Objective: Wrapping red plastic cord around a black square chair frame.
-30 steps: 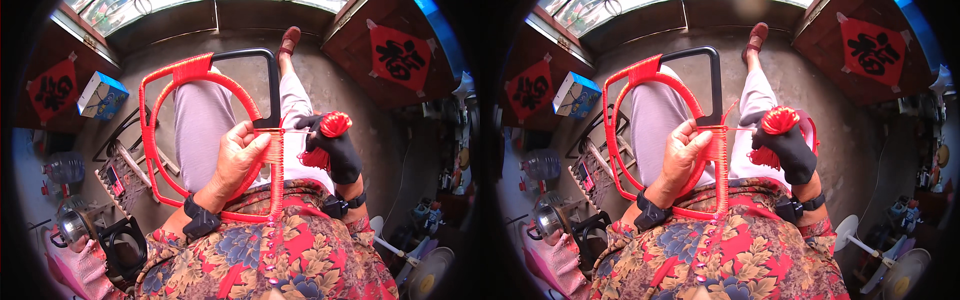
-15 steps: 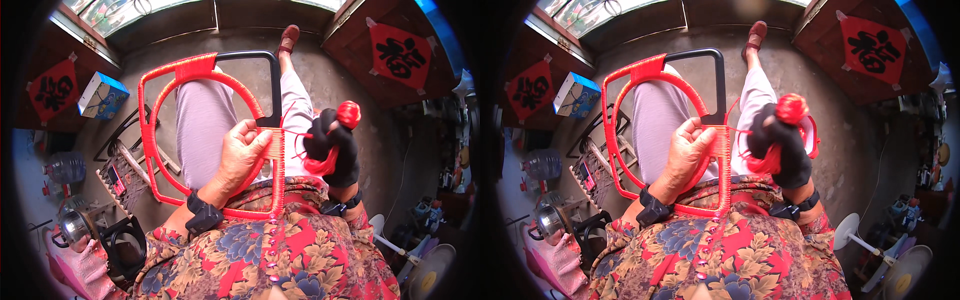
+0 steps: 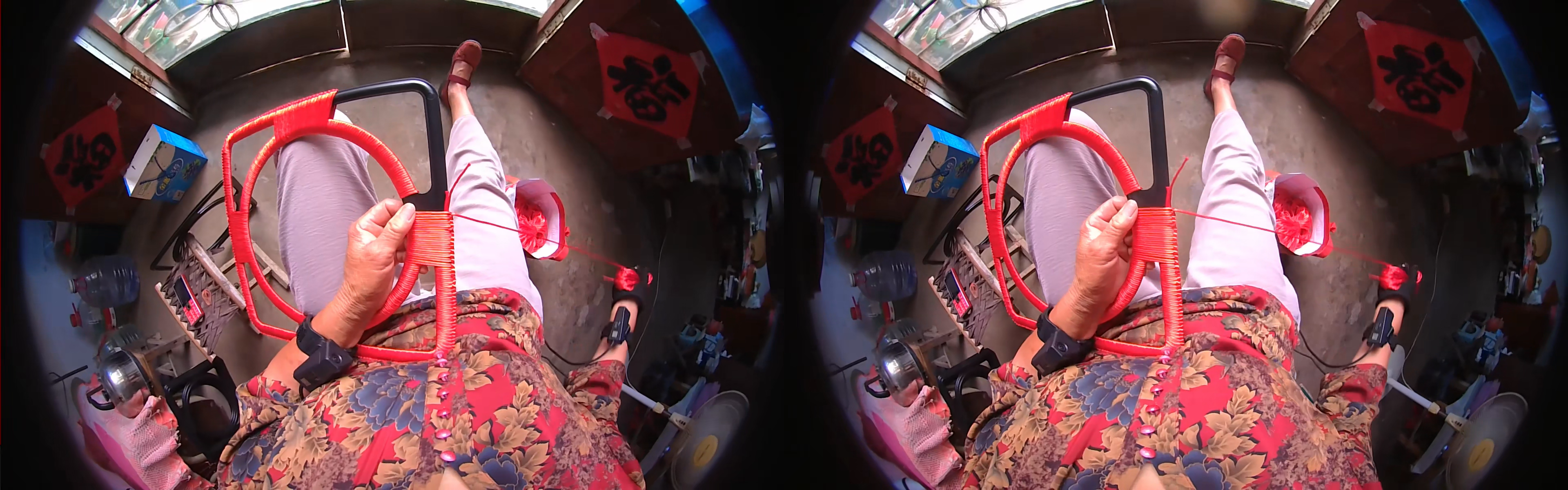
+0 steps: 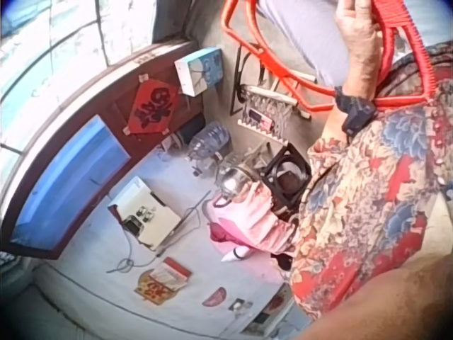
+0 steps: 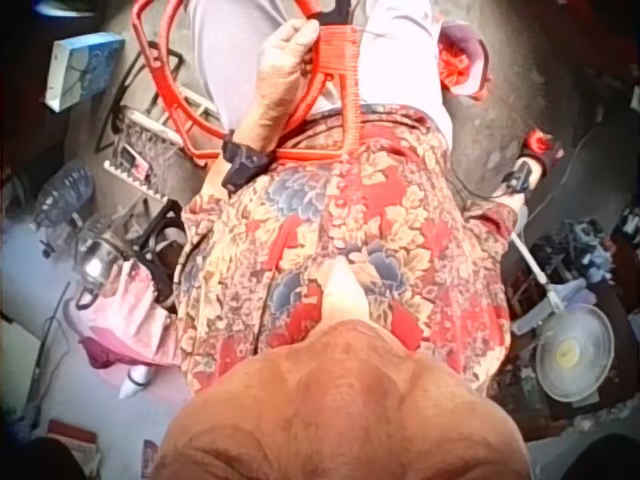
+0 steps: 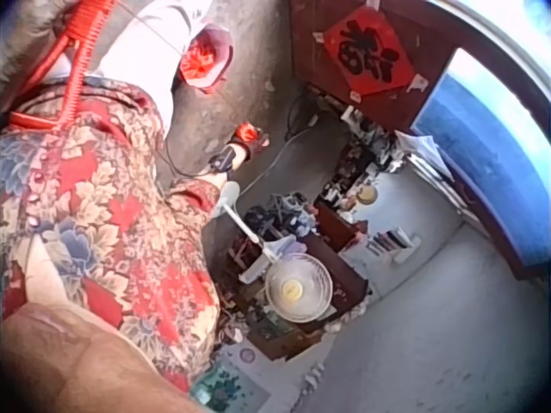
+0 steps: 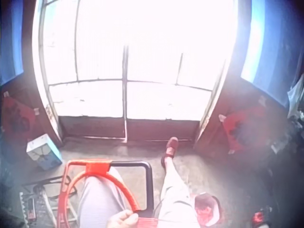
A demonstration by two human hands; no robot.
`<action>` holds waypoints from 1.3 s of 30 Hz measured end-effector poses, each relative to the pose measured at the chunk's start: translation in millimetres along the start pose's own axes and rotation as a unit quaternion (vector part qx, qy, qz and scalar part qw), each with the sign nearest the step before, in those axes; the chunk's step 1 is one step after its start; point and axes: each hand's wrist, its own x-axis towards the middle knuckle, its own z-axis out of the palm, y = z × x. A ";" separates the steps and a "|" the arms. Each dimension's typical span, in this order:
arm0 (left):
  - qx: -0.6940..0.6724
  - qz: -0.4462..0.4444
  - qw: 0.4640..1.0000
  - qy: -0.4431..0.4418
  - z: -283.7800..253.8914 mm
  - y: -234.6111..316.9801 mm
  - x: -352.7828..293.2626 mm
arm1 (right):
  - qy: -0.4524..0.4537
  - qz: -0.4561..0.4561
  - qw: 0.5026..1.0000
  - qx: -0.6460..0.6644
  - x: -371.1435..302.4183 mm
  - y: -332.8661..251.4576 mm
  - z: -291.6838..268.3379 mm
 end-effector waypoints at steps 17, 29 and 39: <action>0.147 0.083 0.984 0.058 -4.3 -10.5 0.1 | -0.530 -0.114 0.807 -0.233 -200.2 52.4 299.8; 0.416 0.559 0.714 0.065 8.7 8.3 -19.8 | -0.539 -0.302 0.778 -0.115 -239.8 -1.1 305.2; 0.111 0.132 0.983 0.066 -1.1 -3.1 -2.9 | -0.277 -0.419 0.692 -0.518 -123.6 5.2 209.1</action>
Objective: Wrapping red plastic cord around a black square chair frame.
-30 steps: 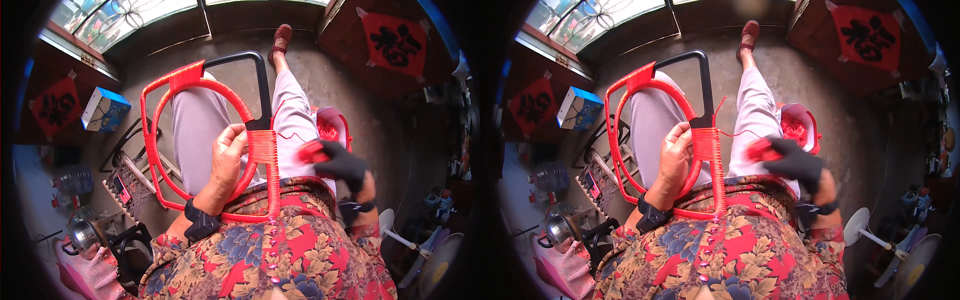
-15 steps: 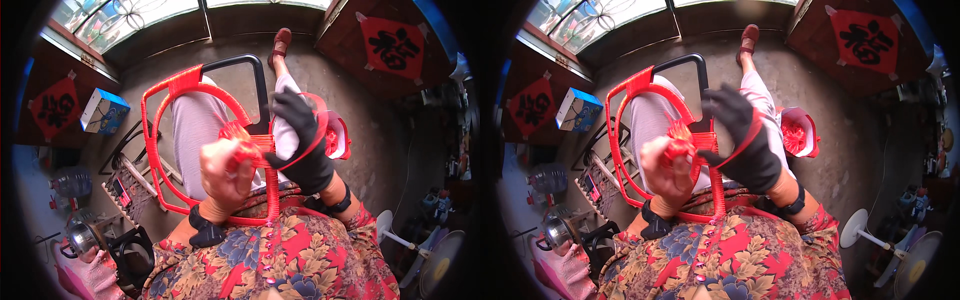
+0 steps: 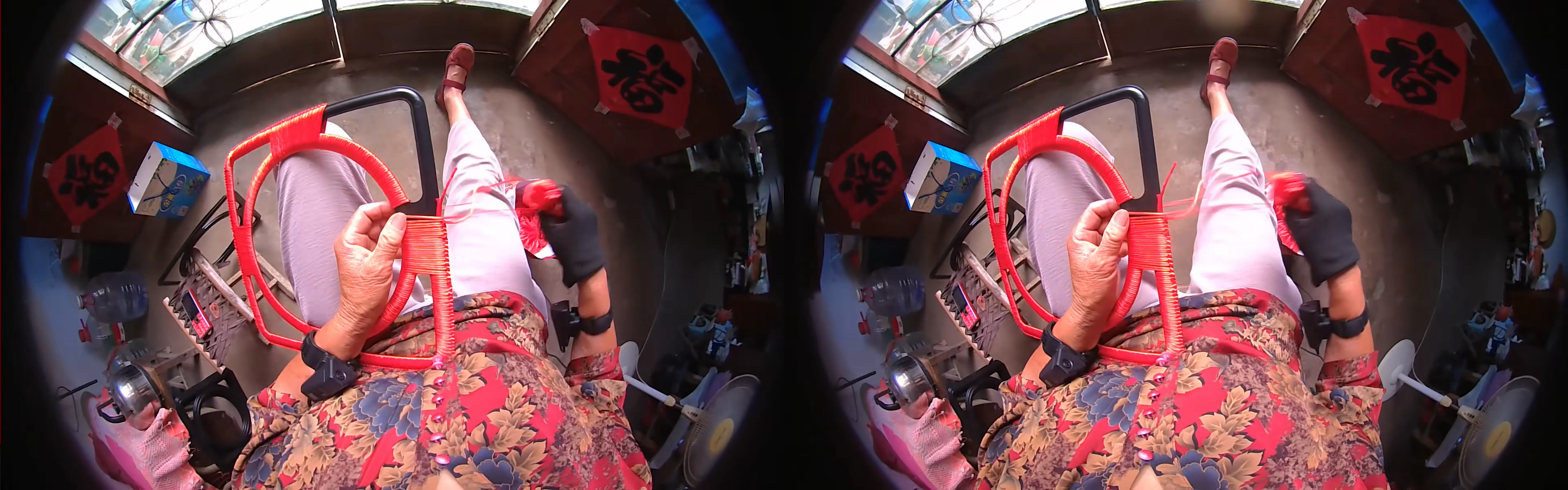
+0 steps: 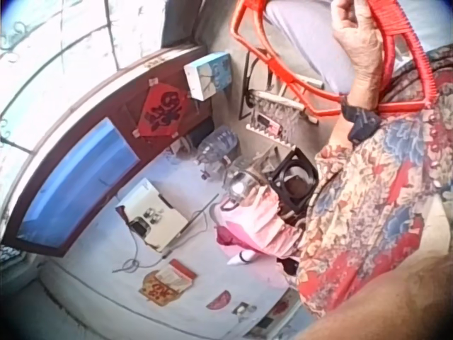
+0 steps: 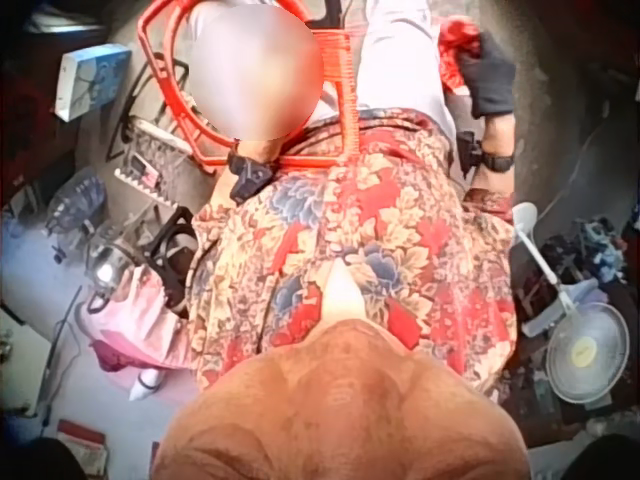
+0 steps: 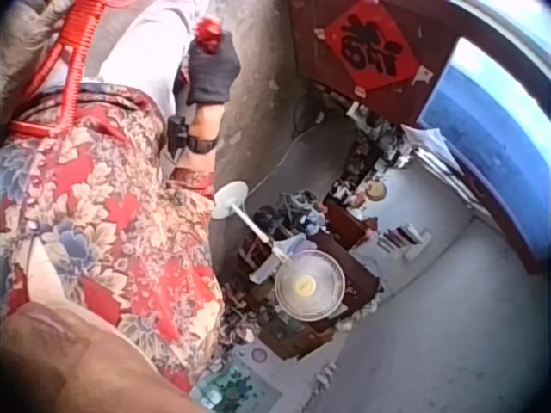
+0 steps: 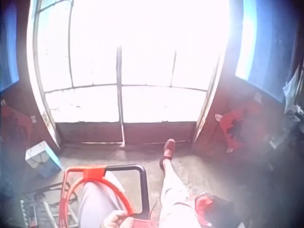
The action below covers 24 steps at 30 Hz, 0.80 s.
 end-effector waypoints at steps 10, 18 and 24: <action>-0.064 -0.037 0.997 -0.021 0.3 1.4 -4.2 | 0.131 0.361 0.666 0.640 -60.4 126.1 16.2; -0.076 -0.057 0.995 -0.044 3.8 0.9 1.7 | -0.335 0.279 0.602 0.670 1.4 -72.9 47.6; -0.117 -0.053 0.990 -0.053 -0.4 -0.9 2.7 | -0.354 0.143 0.759 0.528 -23.6 -28.8 59.1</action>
